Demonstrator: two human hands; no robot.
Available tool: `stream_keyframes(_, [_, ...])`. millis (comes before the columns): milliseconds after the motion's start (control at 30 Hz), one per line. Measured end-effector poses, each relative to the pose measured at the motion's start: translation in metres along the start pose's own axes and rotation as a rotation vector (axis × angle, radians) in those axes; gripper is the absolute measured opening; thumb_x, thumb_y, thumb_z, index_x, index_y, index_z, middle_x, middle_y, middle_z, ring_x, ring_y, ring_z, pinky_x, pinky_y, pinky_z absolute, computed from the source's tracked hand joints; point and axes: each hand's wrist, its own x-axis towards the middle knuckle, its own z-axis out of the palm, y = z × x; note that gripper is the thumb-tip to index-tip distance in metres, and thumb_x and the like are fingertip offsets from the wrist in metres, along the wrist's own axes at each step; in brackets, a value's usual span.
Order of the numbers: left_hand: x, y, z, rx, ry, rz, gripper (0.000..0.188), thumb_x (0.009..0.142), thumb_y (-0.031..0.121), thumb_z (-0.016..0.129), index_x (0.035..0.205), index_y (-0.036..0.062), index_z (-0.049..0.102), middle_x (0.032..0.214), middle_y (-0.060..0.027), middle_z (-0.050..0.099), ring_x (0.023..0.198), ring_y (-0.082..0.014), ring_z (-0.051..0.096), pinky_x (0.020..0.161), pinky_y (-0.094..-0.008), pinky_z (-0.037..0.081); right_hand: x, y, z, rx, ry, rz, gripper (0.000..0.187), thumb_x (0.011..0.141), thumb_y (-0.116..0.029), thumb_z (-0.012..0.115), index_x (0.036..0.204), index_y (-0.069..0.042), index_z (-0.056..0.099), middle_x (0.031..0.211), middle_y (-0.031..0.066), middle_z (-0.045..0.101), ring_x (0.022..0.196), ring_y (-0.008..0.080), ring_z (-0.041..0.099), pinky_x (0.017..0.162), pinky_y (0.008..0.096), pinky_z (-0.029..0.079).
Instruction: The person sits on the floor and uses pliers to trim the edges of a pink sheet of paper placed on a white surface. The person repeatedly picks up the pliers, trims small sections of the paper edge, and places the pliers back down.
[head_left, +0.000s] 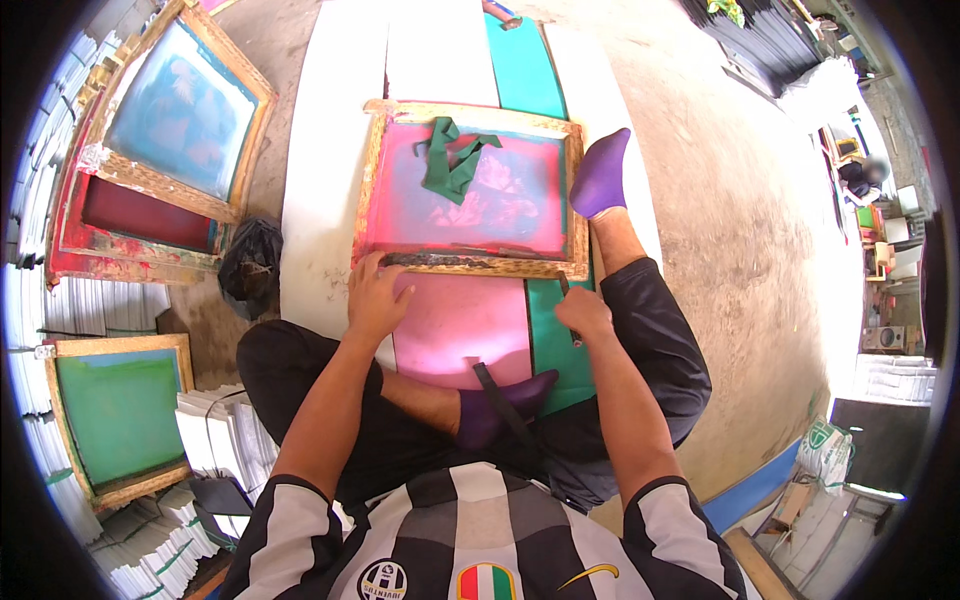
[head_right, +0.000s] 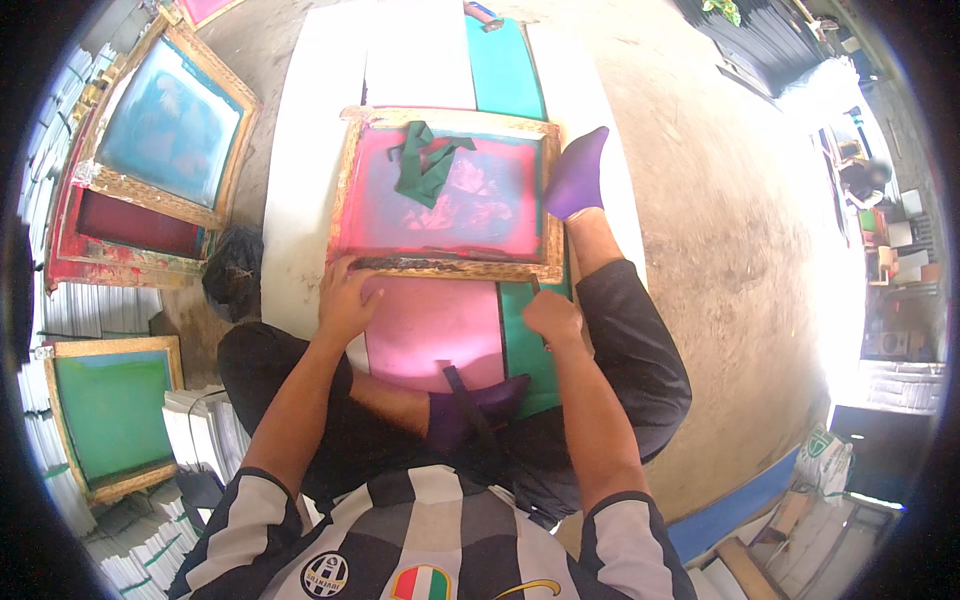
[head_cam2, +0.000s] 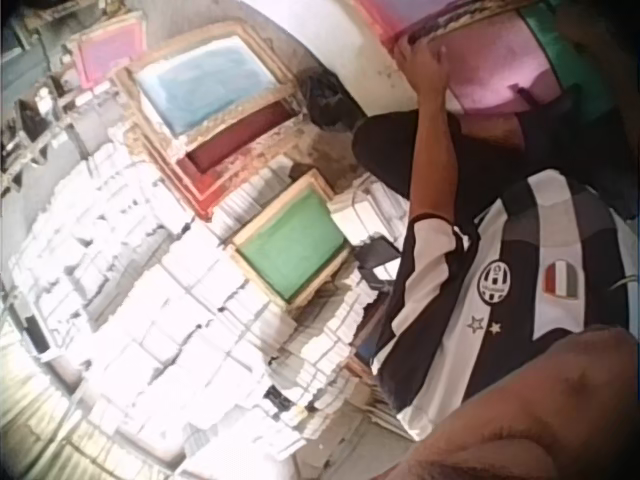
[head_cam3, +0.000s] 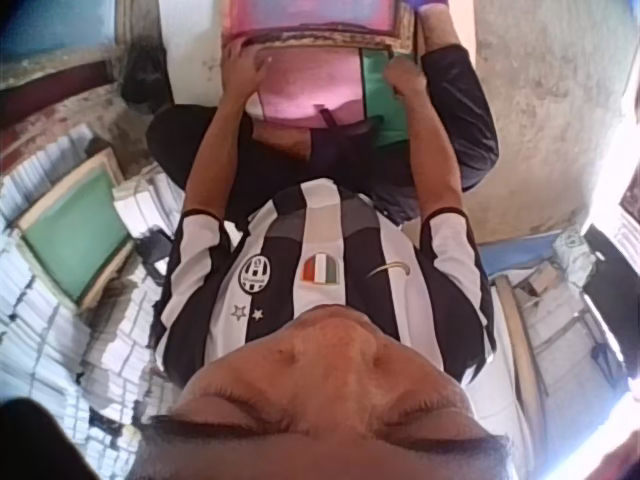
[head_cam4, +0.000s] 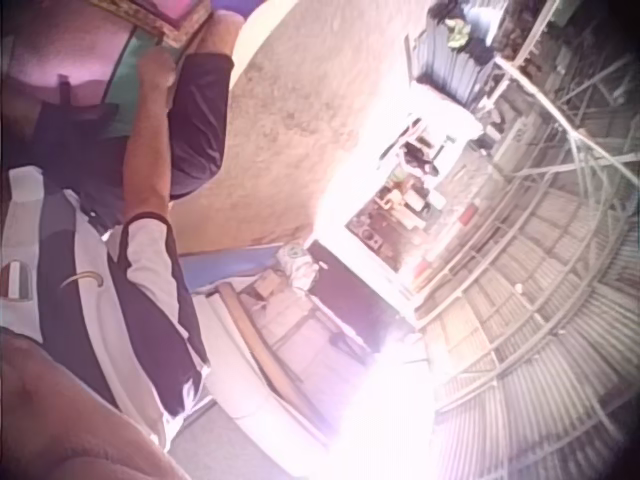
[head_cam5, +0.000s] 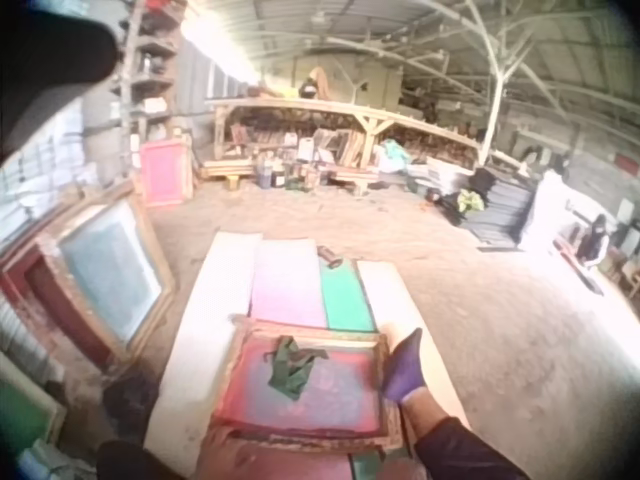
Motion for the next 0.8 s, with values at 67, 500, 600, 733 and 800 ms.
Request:
stream_keyframes(67, [0.0, -0.002, 0.0, -0.01, 0.005, 0.002, 0.038, 0.082, 0.027, 0.078, 0.116, 0.01, 0.071, 0.138, -0.019, 0.052, 0.133, -0.0402, 0.045, 0.112, -0.0533, 0.035, 0.004, 0.002, -0.005, 0.014, -0.023, 0.009, 0.035, 0.087, -0.016, 0.053, 0.107, 0.004, 0.073, 0.108, 0.0269, 0.073, 0.105, 0.0397, 0.072, 0.091, 0.048, 0.057])
stream_keyframes(500, [0.004, 0.0, -0.001, -0.023, -0.014, -0.037, 0.036, 0.082, 0.027, 0.079, 0.114, 0.0093, 0.073, 0.136, -0.0186, 0.053, 0.131, -0.0392, 0.046, 0.112, -0.0518, 0.036, 0.021, 0.018, -0.002, 0.187, -0.134, -0.001, 0.02, 0.083, -0.006, 0.05, 0.076, 0.007, 0.063, 0.066, 0.0172, 0.067, 0.056, 0.0286, 0.069, 0.048, 0.0455, 0.053])
stream_keyframes(600, [0.004, 0.0, 0.001, -0.022, -0.007, -0.037, 0.036, 0.081, 0.027, 0.08, 0.112, 0.0095, 0.073, 0.136, -0.0182, 0.054, 0.131, -0.0387, 0.047, 0.112, -0.0515, 0.036, 0.022, 0.024, 0.005, 0.227, -0.056, -0.014, 0.018, 0.084, -0.007, 0.05, 0.079, 0.005, 0.062, 0.066, 0.0168, 0.067, 0.055, 0.0281, 0.068, 0.049, 0.0458, 0.053])
stream_keyframes(733, [0.005, 0.004, -0.002, -0.024, -0.004, -0.05, 0.033, 0.081, 0.026, 0.08, 0.11, 0.0103, 0.074, 0.136, -0.0179, 0.054, 0.13, -0.0384, 0.047, 0.11, -0.0517, 0.038, 0.041, 0.043, 0.028, 0.185, 0.061, -0.078, 0.019, 0.085, -0.01, 0.052, 0.09, 0.003, 0.066, 0.072, 0.0199, 0.07, 0.058, 0.0318, 0.07, 0.059, 0.0462, 0.056])
stream_keyframes(800, [0.007, 0.005, -0.001, -0.028, -0.009, -0.057, 0.033, 0.081, 0.025, 0.08, 0.109, 0.0107, 0.074, 0.136, -0.0179, 0.054, 0.13, -0.0384, 0.047, 0.11, -0.0519, 0.038, 0.057, 0.058, 0.049, 0.137, 0.141, -0.11, 0.022, 0.086, -0.012, 0.054, 0.096, 0.002, 0.068, 0.08, 0.0232, 0.072, 0.067, 0.0356, 0.072, 0.067, 0.0471, 0.058])
